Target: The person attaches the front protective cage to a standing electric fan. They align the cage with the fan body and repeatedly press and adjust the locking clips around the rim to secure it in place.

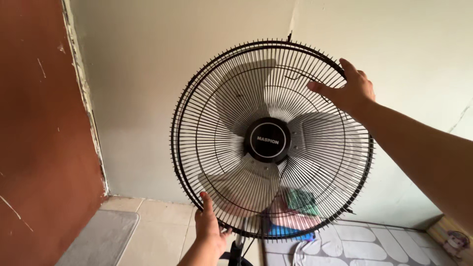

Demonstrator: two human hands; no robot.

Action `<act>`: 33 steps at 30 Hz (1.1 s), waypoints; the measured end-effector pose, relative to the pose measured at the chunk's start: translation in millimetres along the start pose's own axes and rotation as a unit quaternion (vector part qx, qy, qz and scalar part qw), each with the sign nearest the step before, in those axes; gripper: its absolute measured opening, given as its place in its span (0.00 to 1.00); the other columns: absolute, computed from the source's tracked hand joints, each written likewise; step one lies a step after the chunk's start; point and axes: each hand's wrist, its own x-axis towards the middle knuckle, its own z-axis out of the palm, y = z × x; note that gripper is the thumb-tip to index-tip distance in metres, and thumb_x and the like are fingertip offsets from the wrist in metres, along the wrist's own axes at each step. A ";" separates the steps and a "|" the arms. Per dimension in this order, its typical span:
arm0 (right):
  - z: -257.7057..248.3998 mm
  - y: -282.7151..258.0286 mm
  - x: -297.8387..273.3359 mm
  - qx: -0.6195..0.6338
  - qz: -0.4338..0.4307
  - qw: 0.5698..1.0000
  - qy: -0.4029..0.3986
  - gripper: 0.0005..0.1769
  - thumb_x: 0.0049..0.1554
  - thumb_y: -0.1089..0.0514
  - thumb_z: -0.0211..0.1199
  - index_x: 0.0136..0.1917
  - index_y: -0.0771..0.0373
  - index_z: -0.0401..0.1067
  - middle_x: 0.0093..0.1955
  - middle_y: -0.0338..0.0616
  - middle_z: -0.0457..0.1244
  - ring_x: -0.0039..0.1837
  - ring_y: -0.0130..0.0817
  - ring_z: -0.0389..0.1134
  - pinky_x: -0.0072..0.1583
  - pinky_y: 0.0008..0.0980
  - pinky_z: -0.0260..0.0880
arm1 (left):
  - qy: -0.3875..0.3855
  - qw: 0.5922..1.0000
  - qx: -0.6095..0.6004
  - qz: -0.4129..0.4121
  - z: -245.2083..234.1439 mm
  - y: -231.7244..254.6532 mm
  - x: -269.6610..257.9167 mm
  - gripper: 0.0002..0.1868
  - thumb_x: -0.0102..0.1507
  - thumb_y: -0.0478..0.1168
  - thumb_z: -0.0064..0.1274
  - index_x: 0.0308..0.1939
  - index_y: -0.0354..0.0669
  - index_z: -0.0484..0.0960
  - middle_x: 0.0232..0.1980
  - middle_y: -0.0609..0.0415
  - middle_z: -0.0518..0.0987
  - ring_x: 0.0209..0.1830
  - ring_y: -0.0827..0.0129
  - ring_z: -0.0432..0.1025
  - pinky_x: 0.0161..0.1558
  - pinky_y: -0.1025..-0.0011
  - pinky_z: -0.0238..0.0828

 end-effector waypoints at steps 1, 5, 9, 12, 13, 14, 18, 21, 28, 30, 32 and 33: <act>1.8 1.1 0.1 0.002 0.003 1.000 -0.002 0.73 0.37 0.15 0.66 0.84 0.52 0.46 0.78 0.56 0.51 0.79 0.55 0.53 0.71 0.59 0.62 | -0.001 1.000 -0.004 -0.003 -0.3 -0.5 1.1 0.62 0.50 0.78 0.50 0.79 0.56 0.47 0.80 0.48 0.53 0.78 0.42 0.51 0.69 0.35 0.60; 5.9 9.1 -0.7 -0.006 -0.005 1.000 -0.007 0.71 0.41 0.15 0.64 0.84 0.51 0.44 0.80 0.56 0.48 0.81 0.57 0.47 0.72 0.62 0.58 | -0.003 1.000 0.001 -0.005 0.7 2.3 2.3 0.61 0.52 0.79 0.49 0.80 0.55 0.46 0.82 0.44 0.51 0.80 0.40 0.48 0.71 0.32 0.53; 8.4 17.7 -1.9 -0.010 -0.021 0.999 -0.023 0.69 0.45 0.15 0.61 0.85 0.50 0.41 0.81 0.56 0.46 0.82 0.56 0.45 0.73 0.62 0.57 | 0.002 1.000 0.010 0.012 5.0 4.4 -2.4 0.58 0.53 0.79 0.43 0.80 0.57 0.50 0.81 0.49 0.55 0.79 0.43 0.54 0.69 0.25 0.50; 6.5 24.1 0.5 -0.027 -0.053 0.998 -0.021 0.67 0.47 0.15 0.59 0.85 0.50 0.39 0.82 0.55 0.44 0.81 0.57 0.45 0.73 0.62 0.56 | 0.019 1.000 0.002 0.009 9.0 5.5 -6.9 0.56 0.55 0.79 0.43 0.79 0.57 0.50 0.81 0.49 0.56 0.78 0.45 0.55 0.68 0.25 0.52; 7.9 27.1 0.1 -0.035 -0.062 0.997 -0.022 0.67 0.48 0.15 0.59 0.86 0.50 0.38 0.83 0.55 0.44 0.81 0.58 0.45 0.73 0.62 0.56 | 0.013 1.000 -0.012 0.008 10.2 4.4 -6.9 0.56 0.54 0.79 0.43 0.79 0.56 0.52 0.80 0.49 0.59 0.76 0.45 0.58 0.68 0.27 0.53; 9.9 30.0 -1.2 -0.032 -0.064 0.997 -0.022 0.67 0.48 0.15 0.58 0.86 0.50 0.38 0.83 0.54 0.44 0.81 0.57 0.45 0.73 0.62 0.55 | 0.007 1.000 -0.026 0.008 10.2 2.3 -7.1 0.55 0.54 0.79 0.43 0.78 0.56 0.54 0.78 0.48 0.62 0.75 0.45 0.61 0.67 0.28 0.55; 9.1 30.8 -1.7 -0.028 -0.074 0.997 -0.014 0.65 0.50 0.16 0.56 0.86 0.50 0.38 0.84 0.52 0.43 0.83 0.56 0.44 0.75 0.61 0.53 | 0.017 0.999 -0.049 0.013 14.2 0.3 -7.2 0.55 0.54 0.78 0.45 0.78 0.56 0.52 0.78 0.50 0.62 0.74 0.47 0.62 0.66 0.30 0.56; 4.1 31.2 -6.4 -0.020 -0.100 0.994 -0.023 0.65 0.52 0.16 0.55 0.86 0.52 0.36 0.85 0.52 0.40 0.84 0.56 0.42 0.76 0.61 0.51 | 0.018 0.998 -0.063 0.012 14.7 -2.1 -7.6 0.54 0.54 0.78 0.45 0.77 0.55 0.55 0.77 0.51 0.64 0.73 0.48 0.64 0.65 0.32 0.59; 15.4 40.5 -18.7 -0.104 -0.145 0.983 0.043 0.57 0.61 0.22 0.59 0.87 0.50 0.38 0.87 0.54 0.32 0.87 0.51 0.31 0.78 0.71 0.34 | 0.013 0.996 -0.078 0.028 16.6 -1.0 -13.0 0.49 0.58 0.77 0.43 0.74 0.52 0.62 0.74 0.49 0.69 0.69 0.48 0.68 0.60 0.36 0.66; 26.2 46.6 -35.3 -0.130 -0.256 0.944 0.162 0.54 0.62 0.29 0.66 0.85 0.58 0.46 0.85 0.62 0.40 0.83 0.57 0.41 0.74 0.71 0.43 | 0.021 0.997 -0.068 0.027 17.1 1.8 -15.0 0.48 0.60 0.76 0.42 0.74 0.50 0.62 0.74 0.48 0.69 0.69 0.47 0.68 0.60 0.35 0.66; 42.3 58.5 -70.0 -0.079 -0.333 0.921 0.188 0.43 0.65 0.37 0.68 0.80 0.61 0.55 0.77 0.60 0.52 0.75 0.55 0.55 0.69 0.61 0.57 | 0.008 0.996 -0.080 0.026 16.2 1.7 -16.5 0.49 0.60 0.76 0.41 0.74 0.47 0.63 0.73 0.45 0.70 0.68 0.45 0.69 0.59 0.36 0.69; 50.6 66.1 -96.5 -0.017 -0.352 0.922 0.158 0.34 0.67 0.41 0.67 0.76 0.61 0.60 0.71 0.53 0.61 0.69 0.49 0.64 0.67 0.52 0.67 | 0.003 0.996 -0.085 0.029 15.8 2.8 -17.4 0.49 0.60 0.75 0.41 0.74 0.48 0.62 0.73 0.45 0.69 0.69 0.45 0.69 0.61 0.35 0.68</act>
